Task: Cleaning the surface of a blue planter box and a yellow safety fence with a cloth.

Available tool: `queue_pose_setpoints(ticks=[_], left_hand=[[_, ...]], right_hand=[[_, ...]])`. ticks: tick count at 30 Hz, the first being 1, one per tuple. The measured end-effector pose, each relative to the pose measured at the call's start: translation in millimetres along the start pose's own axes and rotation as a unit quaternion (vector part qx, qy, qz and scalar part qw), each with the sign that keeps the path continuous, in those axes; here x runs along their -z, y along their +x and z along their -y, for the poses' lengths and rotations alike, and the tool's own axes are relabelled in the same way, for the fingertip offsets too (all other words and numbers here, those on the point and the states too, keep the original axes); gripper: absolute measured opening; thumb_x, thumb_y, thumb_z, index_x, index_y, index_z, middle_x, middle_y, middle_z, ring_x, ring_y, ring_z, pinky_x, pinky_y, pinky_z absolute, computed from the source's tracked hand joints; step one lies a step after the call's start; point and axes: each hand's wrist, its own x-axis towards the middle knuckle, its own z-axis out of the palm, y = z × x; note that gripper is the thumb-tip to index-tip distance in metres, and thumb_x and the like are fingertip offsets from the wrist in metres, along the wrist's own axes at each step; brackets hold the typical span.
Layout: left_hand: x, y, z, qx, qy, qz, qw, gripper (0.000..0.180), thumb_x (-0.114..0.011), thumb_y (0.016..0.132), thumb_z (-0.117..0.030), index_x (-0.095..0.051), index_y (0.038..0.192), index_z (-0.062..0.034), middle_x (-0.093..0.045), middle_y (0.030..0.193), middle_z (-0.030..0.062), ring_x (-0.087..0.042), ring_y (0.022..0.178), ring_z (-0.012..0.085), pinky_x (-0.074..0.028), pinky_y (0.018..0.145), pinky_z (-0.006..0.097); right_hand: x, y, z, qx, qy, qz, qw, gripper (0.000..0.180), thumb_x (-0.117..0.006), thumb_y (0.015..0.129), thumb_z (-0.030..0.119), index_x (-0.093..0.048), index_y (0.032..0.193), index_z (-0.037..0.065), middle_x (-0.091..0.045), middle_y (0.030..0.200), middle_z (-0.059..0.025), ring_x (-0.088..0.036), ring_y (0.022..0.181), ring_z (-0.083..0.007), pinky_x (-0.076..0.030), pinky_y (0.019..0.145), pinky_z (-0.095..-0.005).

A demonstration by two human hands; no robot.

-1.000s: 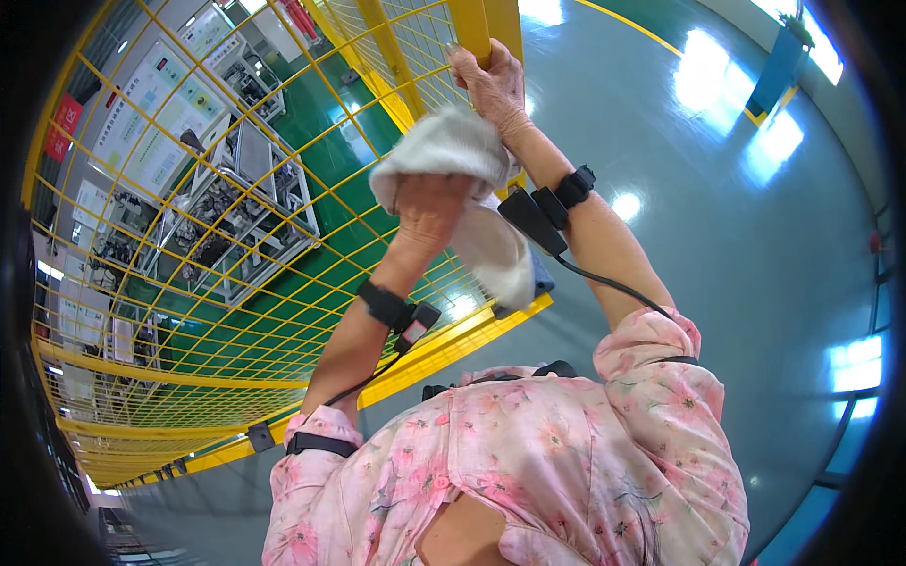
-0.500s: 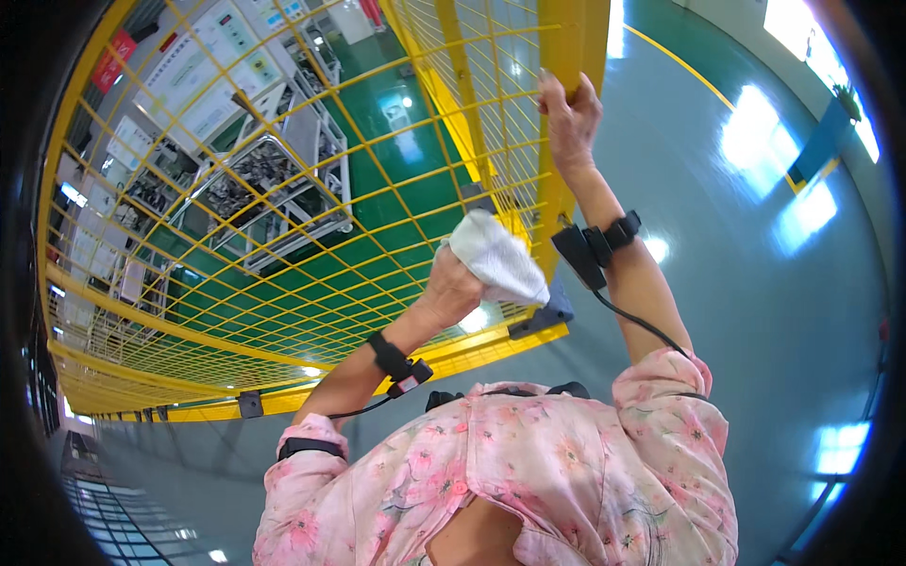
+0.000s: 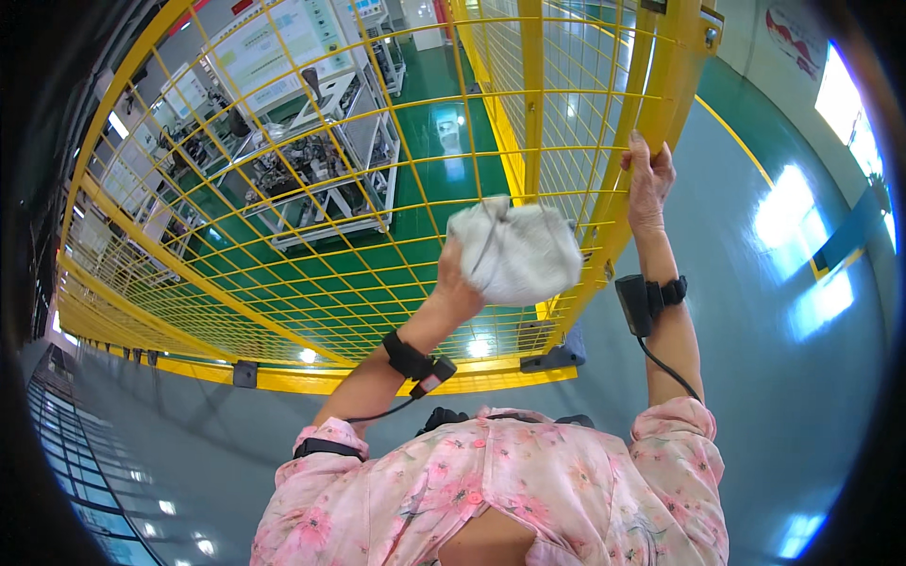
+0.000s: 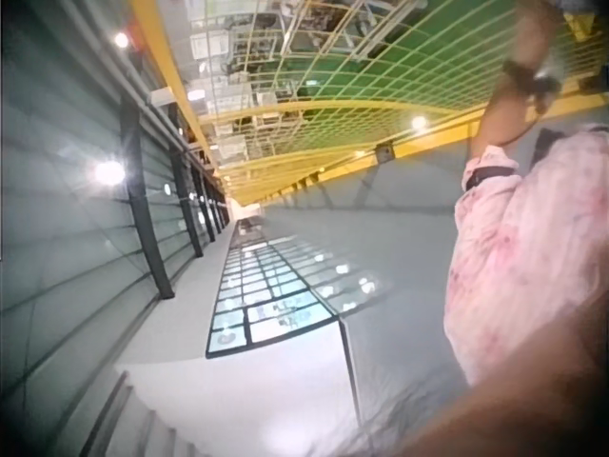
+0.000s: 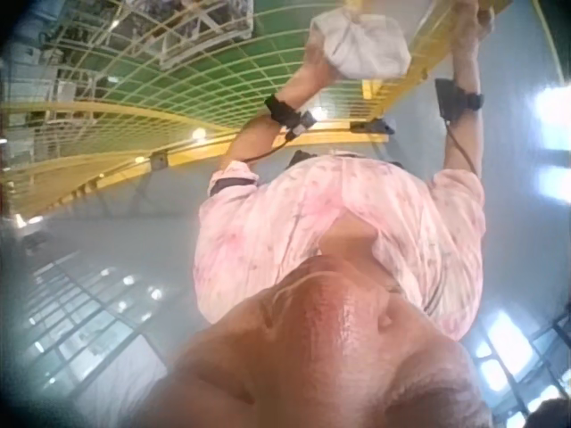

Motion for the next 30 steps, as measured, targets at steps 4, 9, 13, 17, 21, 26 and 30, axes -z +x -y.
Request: queue_pose_setpoints(ticks=[4, 9, 13, 17, 21, 26, 30], left_hand=[[28, -71, 3, 0.324, -0.244, 0.129, 0.905, 0.023, -0.056, 0.079, -0.012, -0.057, 0.102, -0.0071, -0.057, 0.104, 0.0130, -0.055, 0.096, 0.0276, -0.047, 0.080, 0.034], [75, -58, 26, 0.345, -0.137, 0.147, 0.917, 0.044, -0.074, 0.062, -0.026, -0.060, 0.102, -0.0127, -0.063, 0.099, 0.0074, -0.061, 0.092, 0.0253, -0.048, 0.082, 0.035], [123, 26, 62, 0.136, 0.021, -0.139, 0.981, 0.058, -0.079, 0.059, -0.027, -0.057, 0.109, -0.0077, -0.060, 0.103, 0.0101, -0.057, 0.095, 0.0274, -0.044, 0.085, 0.039], [115, 64, 79, 0.205, 0.190, -0.034, 0.960, 0.049, -0.066, 0.070, -0.026, -0.053, 0.114, -0.0099, -0.055, 0.111, 0.0117, -0.055, 0.097, 0.0362, -0.042, 0.084, 0.046], [99, 12, 84, 0.068, 0.237, -0.038, 0.968, 0.045, -0.063, 0.071, -0.024, -0.050, 0.112, -0.0102, -0.055, 0.101, 0.0140, -0.053, 0.099, 0.0306, -0.041, 0.087, 0.043], [100, -70, 67, 0.278, -0.051, -0.014, 0.959, 0.031, -0.057, 0.078, -0.027, -0.053, 0.104, -0.0093, -0.055, 0.097, 0.0127, -0.053, 0.096, 0.0275, -0.041, 0.087, 0.041], [144, -149, 67, 0.441, -0.108, 0.013, 0.891, 0.024, -0.051, 0.082, -0.024, -0.053, 0.099, -0.0070, -0.056, 0.092, 0.0119, -0.054, 0.090, 0.0258, -0.042, 0.082, 0.041]], right_hand=[[-3, 0, -2, -0.001, 0.014, 0.014, 1.000, 0.018, -0.062, 0.083, 0.023, -0.057, 0.086, 0.006, -0.052, 0.065, -0.0006, -0.048, 0.060, -0.0094, -0.040, 0.060, -0.0241], [-1, 3, -3, 0.009, 0.021, -0.026, 0.999, 0.018, -0.062, 0.083, 0.021, -0.057, 0.086, 0.004, -0.052, 0.066, -0.0011, -0.047, 0.060, -0.0092, -0.038, 0.060, -0.0234], [-10, 0, -1, -0.006, 0.049, 0.005, 0.999, 0.015, -0.062, 0.083, 0.019, -0.057, 0.086, 0.005, -0.051, 0.067, -0.0003, -0.047, 0.061, -0.0095, -0.037, 0.059, -0.0235], [12, 11, -20, 0.092, -0.005, 0.044, 0.995, 0.018, -0.060, 0.085, 0.022, -0.057, 0.086, 0.005, -0.050, 0.069, -0.0002, -0.046, 0.064, -0.0092, -0.037, 0.060, -0.0235], [17, 20, -29, 0.015, 0.030, 0.018, 0.999, 0.018, -0.062, 0.084, 0.022, -0.059, 0.092, 0.007, -0.051, 0.070, -0.0005, -0.047, 0.064, -0.0090, -0.037, 0.059, -0.0225], [27, 29, -32, -0.052, 0.065, -0.008, 0.996, 0.024, -0.064, 0.083, 0.024, -0.059, 0.100, 0.008, -0.054, 0.076, -0.0010, -0.051, 0.068, -0.0094, -0.042, 0.061, -0.0217], [33, 31, -35, -0.063, 0.046, -0.031, 0.996, 0.031, -0.061, 0.085, 0.025, -0.059, 0.111, 0.007, -0.054, 0.084, -0.0022, -0.051, 0.076, -0.0112, -0.042, 0.069, -0.0229]])
